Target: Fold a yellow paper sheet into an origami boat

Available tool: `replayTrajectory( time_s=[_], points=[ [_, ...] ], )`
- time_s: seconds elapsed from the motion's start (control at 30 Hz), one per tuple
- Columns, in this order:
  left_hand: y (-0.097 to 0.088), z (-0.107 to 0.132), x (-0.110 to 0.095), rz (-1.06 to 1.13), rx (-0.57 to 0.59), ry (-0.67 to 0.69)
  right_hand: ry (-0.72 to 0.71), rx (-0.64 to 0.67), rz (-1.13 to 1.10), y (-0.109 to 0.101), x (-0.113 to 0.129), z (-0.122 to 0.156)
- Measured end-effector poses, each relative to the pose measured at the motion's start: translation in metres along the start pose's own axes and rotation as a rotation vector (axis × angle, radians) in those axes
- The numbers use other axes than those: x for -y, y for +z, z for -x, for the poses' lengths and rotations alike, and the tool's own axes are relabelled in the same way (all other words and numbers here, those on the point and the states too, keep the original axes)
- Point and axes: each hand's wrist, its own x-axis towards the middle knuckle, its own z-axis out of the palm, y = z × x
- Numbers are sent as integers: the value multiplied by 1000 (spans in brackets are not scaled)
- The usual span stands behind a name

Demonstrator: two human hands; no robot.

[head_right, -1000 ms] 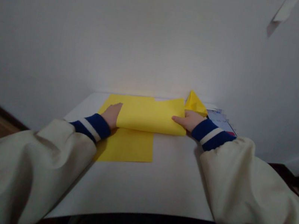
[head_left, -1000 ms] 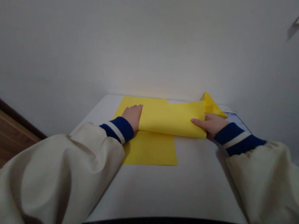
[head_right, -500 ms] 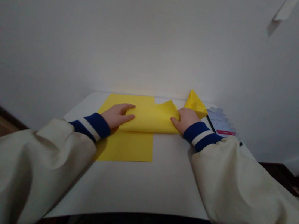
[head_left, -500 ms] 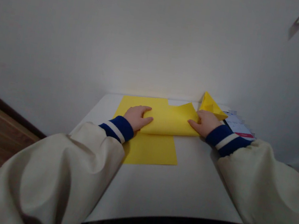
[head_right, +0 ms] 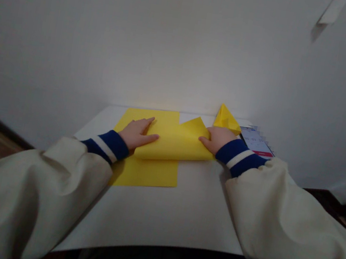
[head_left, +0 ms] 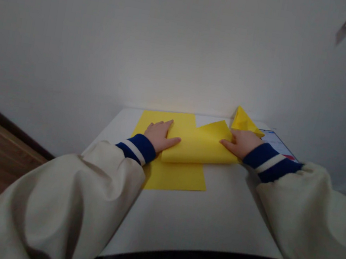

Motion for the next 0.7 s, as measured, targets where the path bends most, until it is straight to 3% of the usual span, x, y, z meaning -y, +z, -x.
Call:
replayTrajectory(
  time_s=[0.1,0.33,0.7],
  points=[
    [1,0,2,-67,-20,46,96,2,116,-2,3,1],
    [-7,8,-5,-199,-120,58,-28,-73,101,4,4,2],
    [-9,4,-5,27,-79,13,45,-40,80,1,8,3]
  ],
)
